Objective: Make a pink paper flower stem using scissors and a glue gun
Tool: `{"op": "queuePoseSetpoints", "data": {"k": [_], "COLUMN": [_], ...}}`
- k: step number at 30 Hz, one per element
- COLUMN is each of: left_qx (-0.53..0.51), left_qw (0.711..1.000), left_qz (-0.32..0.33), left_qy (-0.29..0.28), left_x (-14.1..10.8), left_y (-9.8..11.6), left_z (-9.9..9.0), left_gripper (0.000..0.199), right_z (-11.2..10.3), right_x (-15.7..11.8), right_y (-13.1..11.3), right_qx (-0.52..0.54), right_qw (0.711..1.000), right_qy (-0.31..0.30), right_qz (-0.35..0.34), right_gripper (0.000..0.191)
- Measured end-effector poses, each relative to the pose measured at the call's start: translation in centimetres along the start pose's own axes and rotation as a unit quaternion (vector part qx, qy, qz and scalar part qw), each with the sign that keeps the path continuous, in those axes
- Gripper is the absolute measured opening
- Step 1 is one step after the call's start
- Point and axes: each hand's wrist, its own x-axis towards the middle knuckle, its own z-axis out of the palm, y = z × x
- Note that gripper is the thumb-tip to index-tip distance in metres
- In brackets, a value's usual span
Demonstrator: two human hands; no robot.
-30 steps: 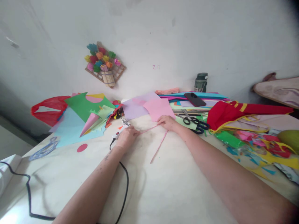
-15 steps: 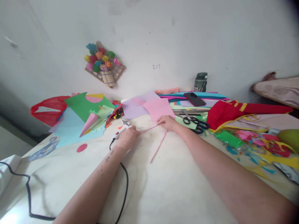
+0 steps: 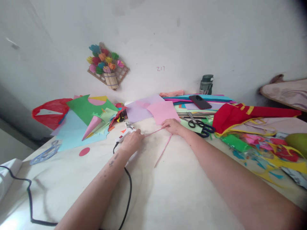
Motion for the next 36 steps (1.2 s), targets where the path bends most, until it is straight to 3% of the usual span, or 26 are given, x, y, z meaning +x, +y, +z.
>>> {"op": "queuePoseSetpoints", "data": {"k": [9,13,17,21,36], "left_qx": [0.027,0.030,0.024,0.034,0.050], "left_qw": [0.999,0.999,1.000,0.999,0.999], "left_qz": [0.007,0.011,0.009,0.002,0.007], "left_qy": [-0.025,-0.020,-0.016,-0.014,0.001], "left_x": [-0.1,-0.2,-0.3,-0.4,-0.8], "left_y": [0.3,0.3,0.5,0.8,1.3], "left_z": [-0.3,-0.3,-0.4,-0.5,-0.9], "left_gripper": [0.032,0.032,0.031,0.032,0.029], "right_z": [0.3,-0.2,-0.8,-0.7,0.0], "right_x": [-0.1,-0.3,-0.6,-0.6,-0.5], "right_y": [0.4,-0.6,-2.3,-3.4,-3.7], "right_qx": [-0.010,-0.046,-0.105,-0.156,-0.185], "right_qw": [1.000,0.998,0.994,0.986,0.979], "right_qy": [0.024,0.036,0.006,-0.031,-0.055], "right_qz": [-0.013,-0.011,0.004,-0.037,-0.066], "right_gripper": [0.024,0.026,0.022,0.022,0.023]}}
